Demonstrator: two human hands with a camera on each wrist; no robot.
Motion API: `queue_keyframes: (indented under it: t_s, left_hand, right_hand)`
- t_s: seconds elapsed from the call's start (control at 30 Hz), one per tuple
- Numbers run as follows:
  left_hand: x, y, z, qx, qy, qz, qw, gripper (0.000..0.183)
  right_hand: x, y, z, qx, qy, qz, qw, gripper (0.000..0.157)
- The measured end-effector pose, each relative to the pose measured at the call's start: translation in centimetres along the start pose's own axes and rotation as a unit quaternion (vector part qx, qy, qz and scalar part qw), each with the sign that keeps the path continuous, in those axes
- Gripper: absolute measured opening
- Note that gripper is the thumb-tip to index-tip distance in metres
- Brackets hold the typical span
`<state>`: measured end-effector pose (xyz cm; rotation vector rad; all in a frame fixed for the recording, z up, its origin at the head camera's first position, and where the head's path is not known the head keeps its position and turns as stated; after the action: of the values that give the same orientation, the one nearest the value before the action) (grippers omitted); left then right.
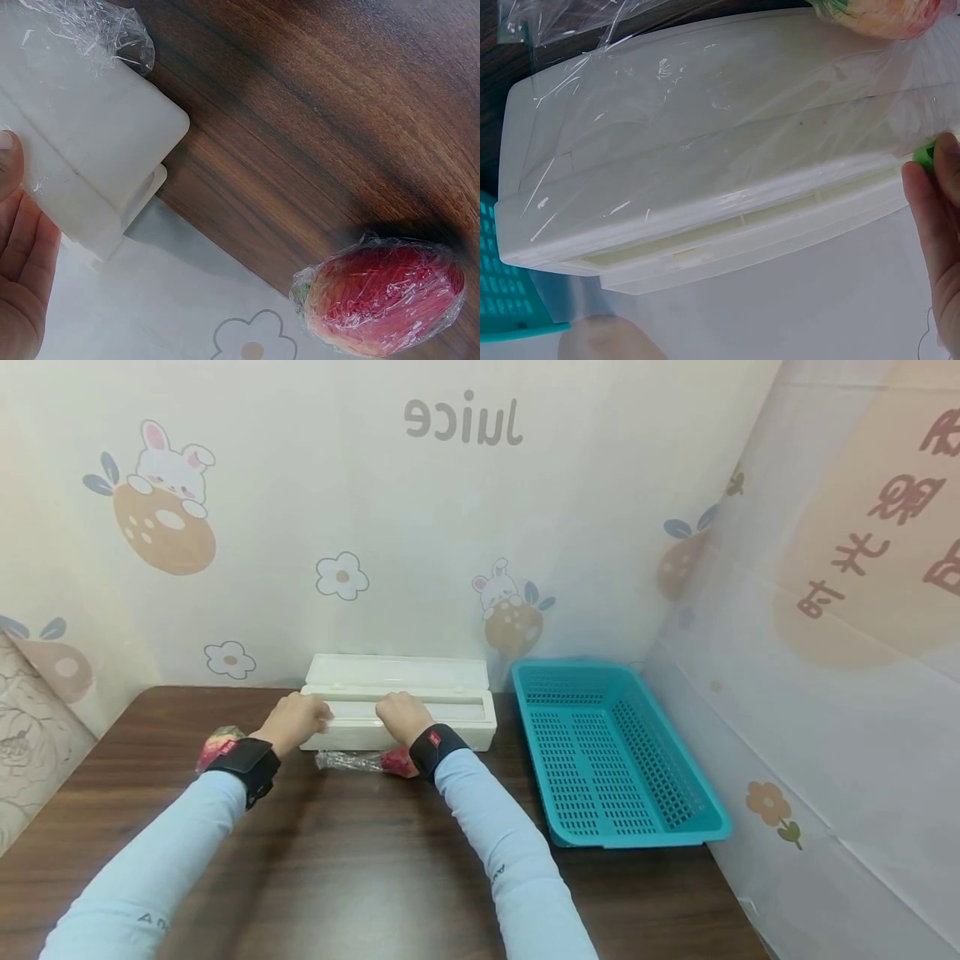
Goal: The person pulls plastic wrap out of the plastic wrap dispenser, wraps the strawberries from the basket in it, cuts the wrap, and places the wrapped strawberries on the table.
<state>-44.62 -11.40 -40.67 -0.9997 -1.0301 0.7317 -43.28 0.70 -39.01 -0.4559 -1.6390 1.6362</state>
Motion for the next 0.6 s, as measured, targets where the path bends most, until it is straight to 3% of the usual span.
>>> queue_keyframes:
  t_s: [0.6]
  left_hand:
    - [0.0,-0.1,-0.1,-0.006,-0.005,-0.003,1.0000,0.017]
  right_hand:
    - [1.1,0.3,-0.7,0.010,0.008,-0.001,1.000,0.020]
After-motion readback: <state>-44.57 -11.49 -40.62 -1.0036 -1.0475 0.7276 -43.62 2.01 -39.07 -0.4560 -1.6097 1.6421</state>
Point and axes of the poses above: each hand's wrist, its own z-axis towards the middle knuckle, its own y-axis out of the palm, x = y × z, the point moved 9 cm from there along z, towards the middle knuckle, and after that the axes turned 3 degrees about -x, right-handed, at the moved point
